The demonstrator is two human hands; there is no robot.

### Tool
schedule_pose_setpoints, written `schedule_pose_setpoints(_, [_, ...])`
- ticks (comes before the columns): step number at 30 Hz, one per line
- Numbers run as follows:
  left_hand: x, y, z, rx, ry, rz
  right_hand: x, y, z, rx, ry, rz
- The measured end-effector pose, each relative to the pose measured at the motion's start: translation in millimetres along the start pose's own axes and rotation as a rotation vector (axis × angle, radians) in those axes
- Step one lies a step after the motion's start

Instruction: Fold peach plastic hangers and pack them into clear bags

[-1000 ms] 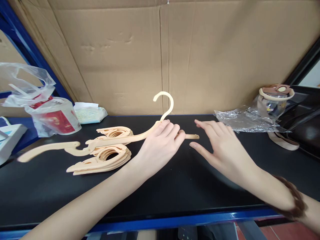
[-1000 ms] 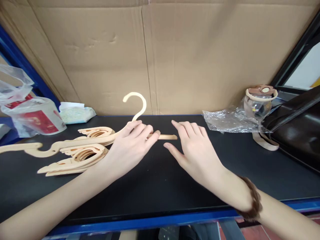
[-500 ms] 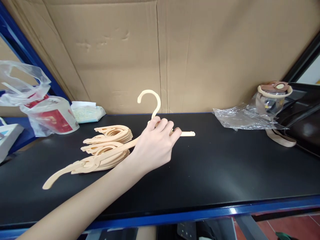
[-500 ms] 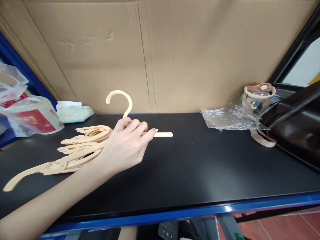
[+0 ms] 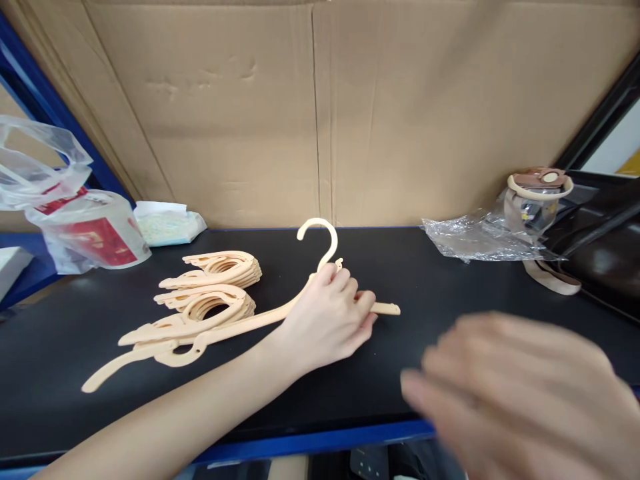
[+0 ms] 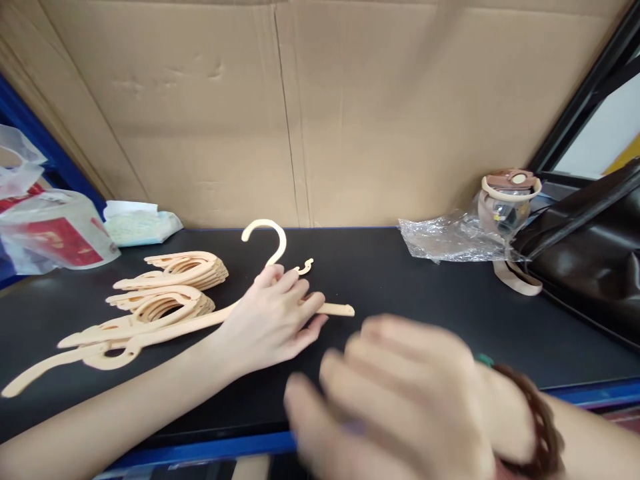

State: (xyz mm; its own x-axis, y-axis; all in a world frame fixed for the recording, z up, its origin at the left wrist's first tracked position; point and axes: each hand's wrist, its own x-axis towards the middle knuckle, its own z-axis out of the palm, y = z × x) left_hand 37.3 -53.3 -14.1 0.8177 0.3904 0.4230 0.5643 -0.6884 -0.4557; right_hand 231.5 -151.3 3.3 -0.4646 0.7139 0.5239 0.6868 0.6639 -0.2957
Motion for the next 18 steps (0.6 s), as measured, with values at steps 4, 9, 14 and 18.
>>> schedule_pose_setpoints(4, [-1.3, 11.6, 6.6, -0.005, 0.041, 0.041, 76.1, 59.4, 7.2, -0.367, 0.018, -0.075])
schedule_pose_setpoints(9, [-3.7, 15.4, 7.4, -0.008, -0.019, 0.132, 113.4, 105.9, 54.0, -0.292, -0.248, -0.185])
schedule_pose_setpoints(14, [-6.8, 12.1, 4.6, -0.014, -0.08, 0.235, 122.8, 106.1, 80.4, -0.291, -0.257, -0.284])
schedule_pose_setpoints(18, [-8.0, 9.7, 2.4, -0.04, -0.052, 0.227, 124.5, 102.5, 82.6, -0.414, -0.28, -0.321])
